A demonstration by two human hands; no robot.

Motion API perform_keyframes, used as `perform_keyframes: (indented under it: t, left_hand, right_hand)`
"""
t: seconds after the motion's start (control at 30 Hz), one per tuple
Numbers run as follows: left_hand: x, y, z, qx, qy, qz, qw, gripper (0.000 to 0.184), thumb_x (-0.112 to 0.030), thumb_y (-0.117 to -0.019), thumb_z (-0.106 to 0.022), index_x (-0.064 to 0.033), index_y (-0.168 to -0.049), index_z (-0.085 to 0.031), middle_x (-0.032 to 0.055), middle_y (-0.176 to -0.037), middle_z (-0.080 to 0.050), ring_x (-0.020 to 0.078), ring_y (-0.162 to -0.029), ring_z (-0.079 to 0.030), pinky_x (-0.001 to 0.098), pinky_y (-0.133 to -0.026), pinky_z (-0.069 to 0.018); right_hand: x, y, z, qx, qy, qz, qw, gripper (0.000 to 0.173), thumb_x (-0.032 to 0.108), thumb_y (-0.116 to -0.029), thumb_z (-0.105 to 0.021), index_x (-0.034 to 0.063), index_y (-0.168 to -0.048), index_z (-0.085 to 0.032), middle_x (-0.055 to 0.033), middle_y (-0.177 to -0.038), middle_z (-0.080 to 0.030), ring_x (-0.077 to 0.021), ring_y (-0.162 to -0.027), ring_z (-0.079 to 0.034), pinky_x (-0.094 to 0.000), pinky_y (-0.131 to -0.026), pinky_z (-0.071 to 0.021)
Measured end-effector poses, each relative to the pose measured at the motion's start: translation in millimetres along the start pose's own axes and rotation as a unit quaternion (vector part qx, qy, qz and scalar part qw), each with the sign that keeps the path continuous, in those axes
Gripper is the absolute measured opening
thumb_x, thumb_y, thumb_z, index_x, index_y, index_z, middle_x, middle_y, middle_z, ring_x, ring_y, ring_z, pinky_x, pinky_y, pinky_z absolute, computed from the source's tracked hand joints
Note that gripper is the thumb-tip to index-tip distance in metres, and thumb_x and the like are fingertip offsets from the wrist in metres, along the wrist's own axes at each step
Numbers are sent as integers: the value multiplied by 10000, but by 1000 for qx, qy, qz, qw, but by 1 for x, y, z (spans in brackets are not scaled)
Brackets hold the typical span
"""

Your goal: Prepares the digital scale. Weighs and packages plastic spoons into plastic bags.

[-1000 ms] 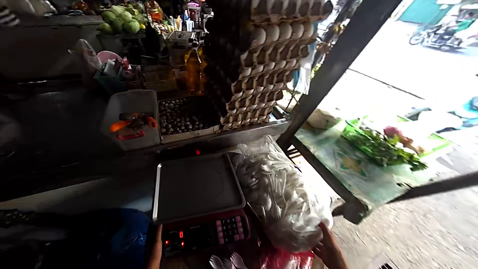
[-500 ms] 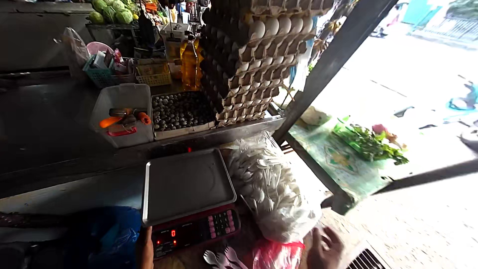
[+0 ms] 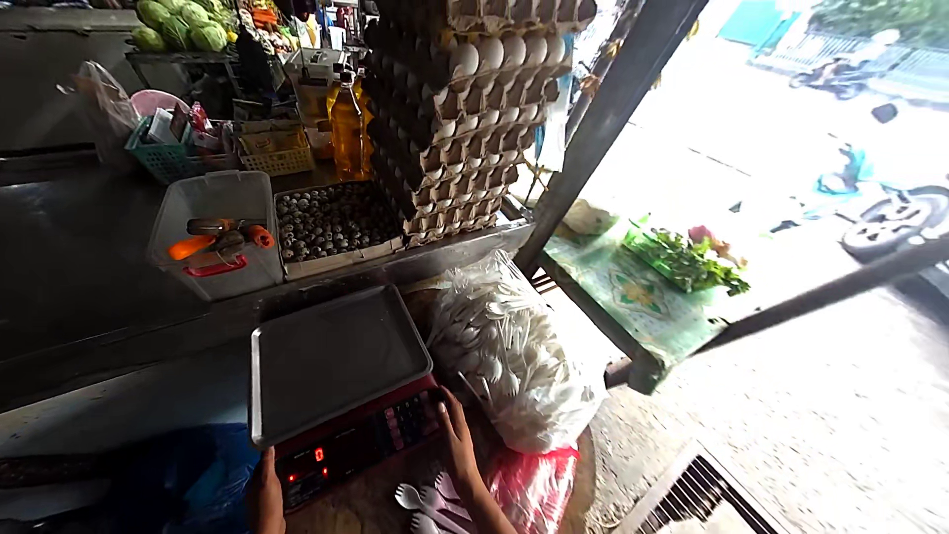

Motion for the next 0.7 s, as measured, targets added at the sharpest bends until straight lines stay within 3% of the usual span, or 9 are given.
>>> perform_keyframes:
  t: [0.07, 0.17, 0.23, 0.3, 0.4, 0.53, 0.67, 0.7]
  left_hand:
    - [1, -5, -1, 7, -25, 7, 1000, 716, -505, -1096, -342, 139, -1147, -651, 339, -1185, -639, 420, -1208, -580, 602, -1032, -410]
    - [-7, -7, -9, 9, -51, -30, 998, 644, -431, -1106, -379, 154, -1111, -647, 351, -1119, -638, 435, -1133, -587, 602, -990, -417]
    - [-12, -1, -20, 11, -34, -73, 997, 563, -359, -1108, -395, 141, -1233, -621, 339, -1236, -627, 425, -1234, -569, 585, -1069, -388]
    - [-15, 0, -33, 13, -19, -111, 994, 537, -357, -1106, -384, 65, -1389, -558, 260, -1392, -587, 355, -1355, -521, 528, -1160, -349]
    - [-17, 0, -38, 4, -39, -139, 989, 554, -401, -1103, -368, 6, -1442, -533, 189, -1445, -573, 290, -1391, -503, 479, -1184, -352]
    - [-27, 2, -34, 7, -52, -137, 989, 518, -338, -1117, -368, 58, -1388, -563, 245, -1385, -600, 342, -1351, -534, 516, -1156, -363]
    - [-28, 7, -29, -7, -74, -105, 992, 563, -353, -1125, -335, 115, -1302, -594, 320, -1290, -620, 419, -1279, -563, 575, -1098, -382]
    - [-27, 7, -28, -13, -75, -96, 992, 579, -364, -1127, -322, 120, -1296, -592, 326, -1286, -616, 422, -1271, -564, 574, -1093, -383]
  right_hand:
    - [1, -11, 4, 26, 4, -4, 1000, 487, 238, -1086, -387, -53, -1465, -483, -257, -1489, -493, -302, -1398, -476, -429, -1182, -356]
    - [-9, -25, 0, 46, 104, -44, 993, 502, 250, -1095, -405, -21, -1516, -435, -267, -1512, -469, -363, -1407, -467, -495, -1182, -351]
    - [-16, -29, 3, 27, 159, -74, 984, 511, 269, -1104, -416, -7, -1534, -415, -271, -1525, -460, -385, -1417, -460, -515, -1188, -344]
    - [-20, -29, 9, 2, 164, -67, 984, 523, 263, -1100, -423, -3, -1550, -391, -268, -1537, -448, -382, -1430, -446, -514, -1197, -332]
    - [-21, -27, 18, 1, 97, -43, 994, 508, 237, -1105, -390, -23, -1540, -395, -254, -1532, -463, -322, -1424, -466, -459, -1197, -347]
    - [-28, -21, 40, 8, 12, -77, 997, 445, 196, -1123, -333, -85, -1411, -522, -240, -1404, -581, -229, -1316, -556, -379, -1143, -404]
    - [-50, -1, 70, -31, 10, -129, 991, 383, 182, -1112, -396, -91, -1165, -659, -198, -1078, -691, -201, -1003, -656, -387, -939, -513]
    - [-51, 8, 77, -34, 11, -127, 991, 358, 166, -1102, -421, -88, -1158, -667, -193, -1065, -700, -197, -994, -662, -387, -934, -517]
Point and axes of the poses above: each hand's wrist, its own y-axis away from the middle knuckle, its own z-axis out of the back of the hand, x = y × z, the point moved 9 cm from there along -y, towards the middle knuckle
